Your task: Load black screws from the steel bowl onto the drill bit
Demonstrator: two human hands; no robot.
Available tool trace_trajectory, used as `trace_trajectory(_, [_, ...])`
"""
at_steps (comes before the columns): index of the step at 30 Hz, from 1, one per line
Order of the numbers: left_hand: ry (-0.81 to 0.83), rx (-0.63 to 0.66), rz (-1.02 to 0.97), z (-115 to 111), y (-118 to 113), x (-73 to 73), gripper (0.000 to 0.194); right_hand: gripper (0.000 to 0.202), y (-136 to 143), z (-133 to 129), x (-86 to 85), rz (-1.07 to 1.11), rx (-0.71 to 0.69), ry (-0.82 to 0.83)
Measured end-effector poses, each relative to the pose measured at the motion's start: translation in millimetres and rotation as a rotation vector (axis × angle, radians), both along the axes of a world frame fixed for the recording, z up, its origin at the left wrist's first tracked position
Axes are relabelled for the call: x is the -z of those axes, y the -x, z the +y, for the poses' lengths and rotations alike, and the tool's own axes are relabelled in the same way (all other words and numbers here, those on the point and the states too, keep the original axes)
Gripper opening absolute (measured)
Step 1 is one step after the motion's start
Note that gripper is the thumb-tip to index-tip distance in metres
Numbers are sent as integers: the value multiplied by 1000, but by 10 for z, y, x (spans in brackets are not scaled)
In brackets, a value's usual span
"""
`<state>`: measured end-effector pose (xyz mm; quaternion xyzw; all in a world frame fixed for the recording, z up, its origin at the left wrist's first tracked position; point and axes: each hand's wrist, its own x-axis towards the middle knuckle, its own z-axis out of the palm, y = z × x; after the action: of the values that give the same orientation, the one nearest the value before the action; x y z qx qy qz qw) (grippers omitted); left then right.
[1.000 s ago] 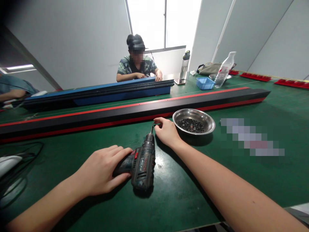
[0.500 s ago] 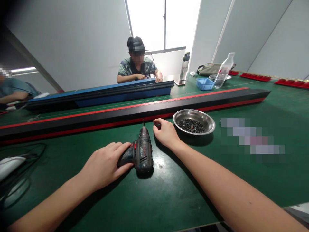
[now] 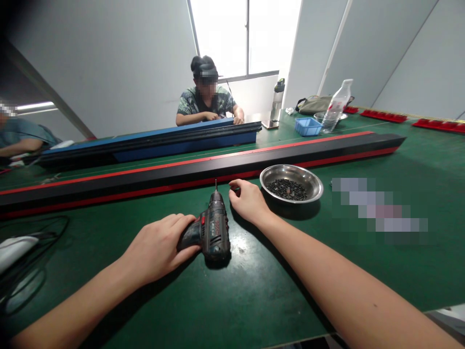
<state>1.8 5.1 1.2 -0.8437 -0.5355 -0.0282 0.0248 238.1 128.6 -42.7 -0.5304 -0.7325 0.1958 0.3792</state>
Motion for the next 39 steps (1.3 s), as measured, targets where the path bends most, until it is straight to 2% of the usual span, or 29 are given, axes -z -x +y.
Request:
trace_trajectory(16, [-1,19,-3,9,4,-6,38,27,4,-9,15,-28,-17,-13])
trace_trajectory(20, [-8,24,-25,9,18,-3,40,27,15,-91,-26,-90,-77,-122])
trace_trajectory(25, [1,41,-30,-3,32,-5,41,25,-56,-214,-244,-254,-133,-309])
trace_trajectory(28, [17,63,-33,-14,46,-8,42,27,-222,-193,-410,-337,-1,-348])
trace_trajectory(33, [34,98,-43,-21,62,-11,46,36,-579,-62,-591,-517,332,-193])
trace_trajectory(36, [42,110,-50,-21,60,-13,45,45,-716,-11,-633,-584,414,-40])
trace_trajectory(39, [43,111,-55,-23,57,-16,45,57,-789,31,-613,-619,422,125])
